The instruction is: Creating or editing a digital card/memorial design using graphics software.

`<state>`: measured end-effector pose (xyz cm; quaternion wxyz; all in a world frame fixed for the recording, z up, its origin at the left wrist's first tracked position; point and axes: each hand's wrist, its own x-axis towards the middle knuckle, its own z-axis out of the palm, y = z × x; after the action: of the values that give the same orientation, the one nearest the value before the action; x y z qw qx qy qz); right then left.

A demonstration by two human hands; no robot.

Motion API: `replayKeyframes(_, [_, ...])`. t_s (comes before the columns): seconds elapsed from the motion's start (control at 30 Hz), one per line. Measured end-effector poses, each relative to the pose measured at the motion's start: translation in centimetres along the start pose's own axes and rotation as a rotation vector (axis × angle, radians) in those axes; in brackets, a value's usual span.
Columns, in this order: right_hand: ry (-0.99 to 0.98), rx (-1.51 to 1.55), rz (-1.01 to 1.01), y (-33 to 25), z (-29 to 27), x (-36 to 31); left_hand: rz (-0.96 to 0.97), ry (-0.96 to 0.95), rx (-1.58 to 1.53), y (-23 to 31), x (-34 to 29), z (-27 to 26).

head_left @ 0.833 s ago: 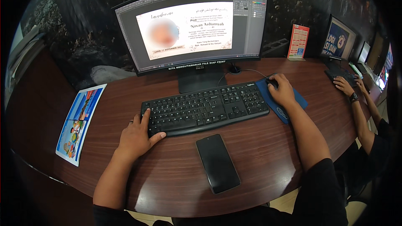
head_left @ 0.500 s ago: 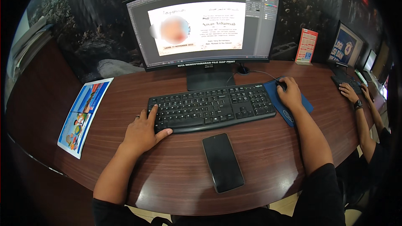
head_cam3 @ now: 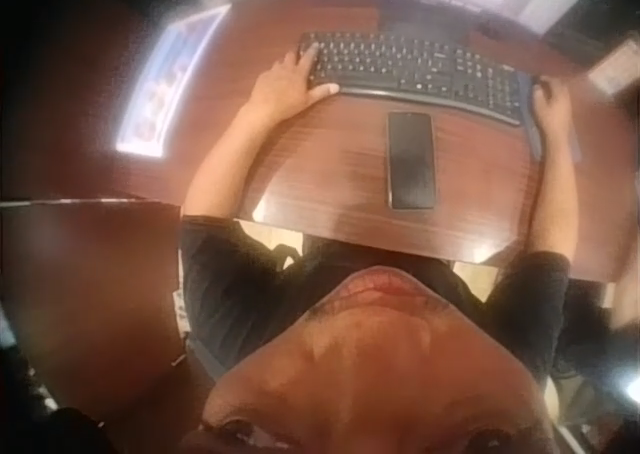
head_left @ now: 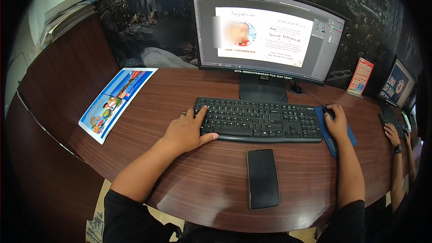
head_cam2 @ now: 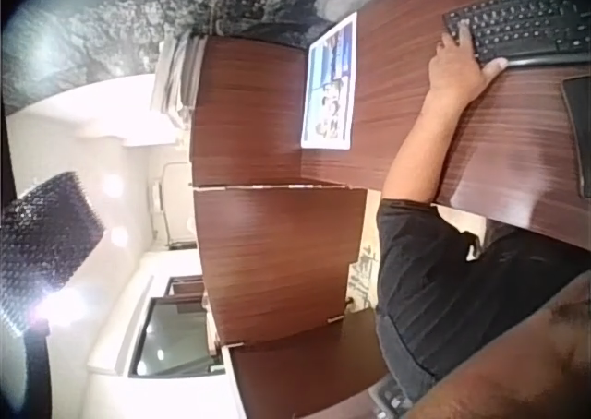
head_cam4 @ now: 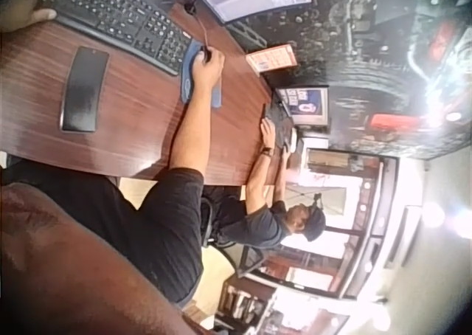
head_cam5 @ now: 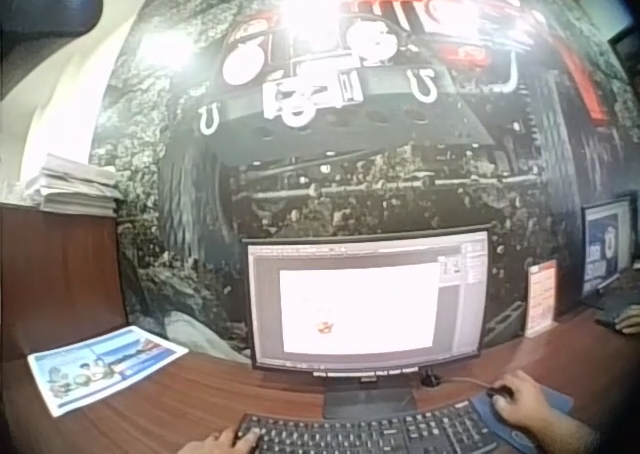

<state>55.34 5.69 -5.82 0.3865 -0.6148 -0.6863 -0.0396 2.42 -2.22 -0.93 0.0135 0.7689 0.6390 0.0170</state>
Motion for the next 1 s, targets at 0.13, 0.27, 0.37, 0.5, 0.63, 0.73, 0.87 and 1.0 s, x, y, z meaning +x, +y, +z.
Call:
replayKeyframes(0.13, [0.011,-0.009,-0.013,0.4,-0.2,-0.1,0.025,0.000,-0.018,0.3,0.2,-0.1])
replayKeyframes(0.27, [0.034,-0.035,0.010,0.0,0.1,0.0,0.015,0.016,-0.004,0.3,-0.1,-0.2])
replayKeyframes(0.37, [0.061,-0.113,0.123,0.0,0.1,0.0,0.001,-0.006,-0.004,0.4,-0.1,-0.7])
replayKeyframes(0.5, [0.074,-0.099,0.096,0.6,0.1,-0.2,0.032,-0.006,-0.070,-1.0,0.0,-0.8])
replayKeyframes(0.63, [0.030,-0.088,0.132,-0.4,-0.3,-0.2,0.067,-0.023,-0.200,-3.4,0.2,-1.1])
replayKeyframes(0.73, [0.020,-0.071,0.108,-0.2,-0.2,-0.1,0.086,-0.004,-0.190,-3.4,-0.1,-1.3])
replayKeyframes(0.87, [0.022,-0.051,0.082,-0.1,-0.2,-0.1,0.095,0.038,-0.177,-3.5,0.0,-1.0])
replayKeyframes(1.0, [0.017,-0.036,0.074,-0.1,-0.1,-0.1,0.068,-0.019,-0.165,-2.7,-0.2,-1.6])
